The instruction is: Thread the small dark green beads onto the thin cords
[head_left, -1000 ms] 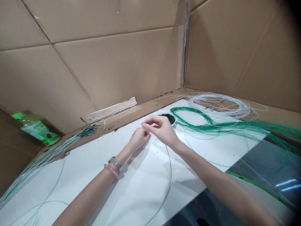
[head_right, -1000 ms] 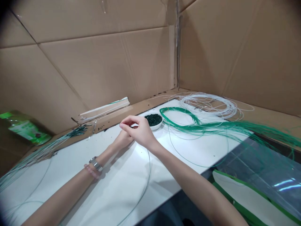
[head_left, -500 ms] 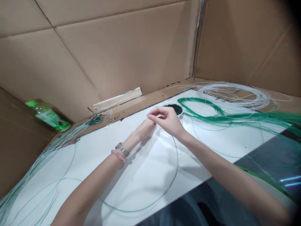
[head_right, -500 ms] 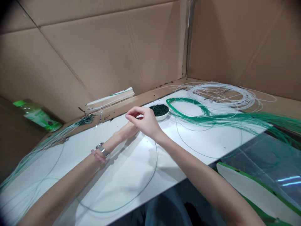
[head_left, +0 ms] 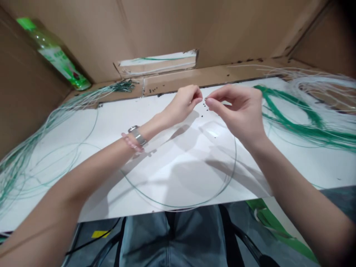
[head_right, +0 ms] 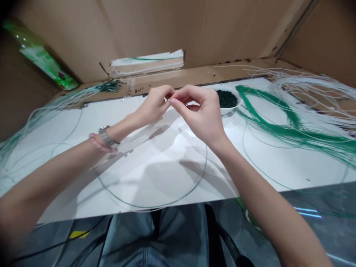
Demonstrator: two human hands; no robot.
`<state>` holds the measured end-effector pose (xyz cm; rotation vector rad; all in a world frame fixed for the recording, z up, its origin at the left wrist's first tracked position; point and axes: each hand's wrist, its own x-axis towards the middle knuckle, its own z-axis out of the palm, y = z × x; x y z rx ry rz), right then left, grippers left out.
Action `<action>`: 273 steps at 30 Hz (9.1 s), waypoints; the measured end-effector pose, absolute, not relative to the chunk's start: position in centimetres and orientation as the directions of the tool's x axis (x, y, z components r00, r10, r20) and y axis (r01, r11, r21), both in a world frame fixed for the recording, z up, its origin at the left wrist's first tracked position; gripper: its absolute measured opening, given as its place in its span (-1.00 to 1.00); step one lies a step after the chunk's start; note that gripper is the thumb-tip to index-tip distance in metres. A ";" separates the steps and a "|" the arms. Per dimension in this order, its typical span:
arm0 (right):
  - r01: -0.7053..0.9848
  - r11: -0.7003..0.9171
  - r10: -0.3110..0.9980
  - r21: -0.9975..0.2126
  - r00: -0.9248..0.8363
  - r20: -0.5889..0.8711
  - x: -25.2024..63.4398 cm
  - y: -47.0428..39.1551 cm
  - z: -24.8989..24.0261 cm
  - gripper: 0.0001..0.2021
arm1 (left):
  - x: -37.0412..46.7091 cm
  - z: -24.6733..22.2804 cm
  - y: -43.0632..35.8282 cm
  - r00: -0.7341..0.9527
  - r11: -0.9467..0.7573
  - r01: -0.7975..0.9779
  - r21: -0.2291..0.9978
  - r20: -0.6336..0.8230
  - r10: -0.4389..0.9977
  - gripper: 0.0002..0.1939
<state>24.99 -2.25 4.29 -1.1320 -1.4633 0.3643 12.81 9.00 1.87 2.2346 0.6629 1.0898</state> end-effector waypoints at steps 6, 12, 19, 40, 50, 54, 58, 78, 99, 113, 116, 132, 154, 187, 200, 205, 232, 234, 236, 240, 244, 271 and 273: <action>0.523 0.450 0.874 -0.723 -0.093 0.477 22.4 -3.3 3.3 -0.94 | 4.9 2.4 3.4 0.498 -0.428 0.085 0.900 0.334 0.801 -0.93; 0.448 0.347 0.931 -0.824 -0.269 0.246 19.9 -2.8 1.8 -0.91 | 1.7 0.2 0.2 0.396 0.019 -0.013 1.000 -0.013 0.918 -0.94; 0.329 0.145 0.984 -0.933 -0.145 0.102 18.4 -2.6 0.1 -0.90 | 0.9 0.0 -0.1 0.481 0.345 -0.098 0.933 -0.259 0.837 -0.93; 0.298 0.228 0.973 -0.927 -0.099 0.207 17.7 -3.6 0.2 -0.87 | 1.1 0.1 -0.2 0.478 0.406 -0.102 0.908 -0.313 0.821 -0.91; 0.300 0.210 0.977 -0.931 -0.091 0.191 17.8 -3.7 0.1 -0.86 | 1.1 0.2 -0.3 0.453 0.399 -0.081 0.914 -0.323 0.831 -0.85; 0.273 0.196 0.980 -0.942 -0.085 0.179 17.8 -3.7 0.1 -0.86 | 1.1 0.3 -0.2 0.452 0.386 -0.075 0.920 -0.314 0.835 -0.86; 0.243 0.165 0.985 -0.956 -0.096 0.146 17.9 -3.7 0.0 -0.88 | 1.1 0.3 -0.2 0.453 0.382 -0.059 0.922 -0.316 0.833 -0.86; 0.365 0.292 0.956 -0.884 -0.122 0.266 17.9 -3.8 0.0 -0.89 | 1.3 1.0 -0.4 0.408 0.294 -0.033 0.955 -0.256 0.876 -0.89; 0.345 0.372 0.925 -0.862 -0.056 0.376 17.7 -4.0 -0.1 -0.87 | 1.3 1.1 -0.5 0.416 0.307 -0.057 0.950 -0.258 0.872 -0.83; 0.361 0.399 0.909 -0.843 -0.036 0.415 17.5 -4.1 0.0 -0.82 | 1.4 0.7 -0.8 0.388 0.386 -0.136 0.912 -0.309 0.868 -0.76; 0.360 0.385 0.914 -0.850 -0.021 0.405 17.5 -4.0 0.0 -0.82 | 1.4 0.7 -0.9 0.386 0.363 -0.136 0.922 -0.288 0.876 -0.75; 0.374 0.402 0.905 -0.836 -0.022 0.426 17.2 -3.9 0.0 -0.81 | 1.7 0.9 -0.6 0.402 0.383 -0.126 0.915 -0.306 0.863 -0.74; 0.342 0.355 0.930 -0.870 -0.036 0.365 17.6 -4.2 -0.3 -0.82 | 1.7 0.7 -0.6 0.417 0.412 -0.192 0.890 -0.306 0.856 -0.75; 0.247 0.432 0.900 -0.867 -0.064 0.430 17.9 -4.0 -0.5 -0.88 | 1.7 0.7 -0.6 0.425 0.285 -0.159 0.945 -0.195 0.884 -0.76; 0.559 0.565 0.787 -0.607 -0.144 0.599 18.1 -3.8 1.3 -0.87 | 1.6 0.7 -1.1 0.394 0.171 -0.138 0.976 -0.104 0.913 -0.66; 0.600 0.571 0.788 -0.560 -0.211 0.578 18.3 -4.1 1.5 -0.85 | 1.5 0.7 -1.1 0.399 0.164 -0.130 0.978 -0.100 0.911 -0.64; 0.648 0.761 0.593 -0.035 -0.673 0.442 19.8 -4.1 1.2 -0.81 | 1.5 0.7 -0.7 0.476 -0.131 0.092 0.987 0.072 0.876 -0.71; 0.652 0.758 0.604 -0.040 -0.676 0.422 19.8 -4.1 1.2 -0.80 | 1.5 0.7 -0.7 0.476 -0.129 0.105 0.986 0.065 0.877 -0.71; 0.660 0.747 0.629 -0.075 -0.667 0.400 19.9 -4.1 1.2 -0.78 | 1.5 0.6 -0.7 0.469 -0.127 0.110 0.986 0.061 0.881 -0.71; 0.660 0.726 0.666 -0.194 -0.603 0.439 19.6 -4.0 0.7 -0.81 | 1.5 0.3 -0.6 0.469 -0.132 0.099 0.986 0.071 0.881 -0.70; 0.664 0.655 0.731 -0.361 -0.433 0.528 19.3 -4.0 0.1 -0.88 | 1.4 0.4 -0.6 0.455 -0.128 0.035 0.991 0.098 0.885 -0.69; 0.467 0.458 0.889 -0.756 -0.253 0.382 18.4 -4.3 0.8 -0.90 | 1.0 0.4 -1.1 0.408 -0.235 0.072 0.969 0.186 0.894 -0.62; 0.471 0.471 0.882 -0.746 -0.242 0.404 18.3 -4.3 0.9 -0.90 | 1.1 0.3 -1.1 0.411 -0.229 0.056 0.972 0.187 0.892 -0.63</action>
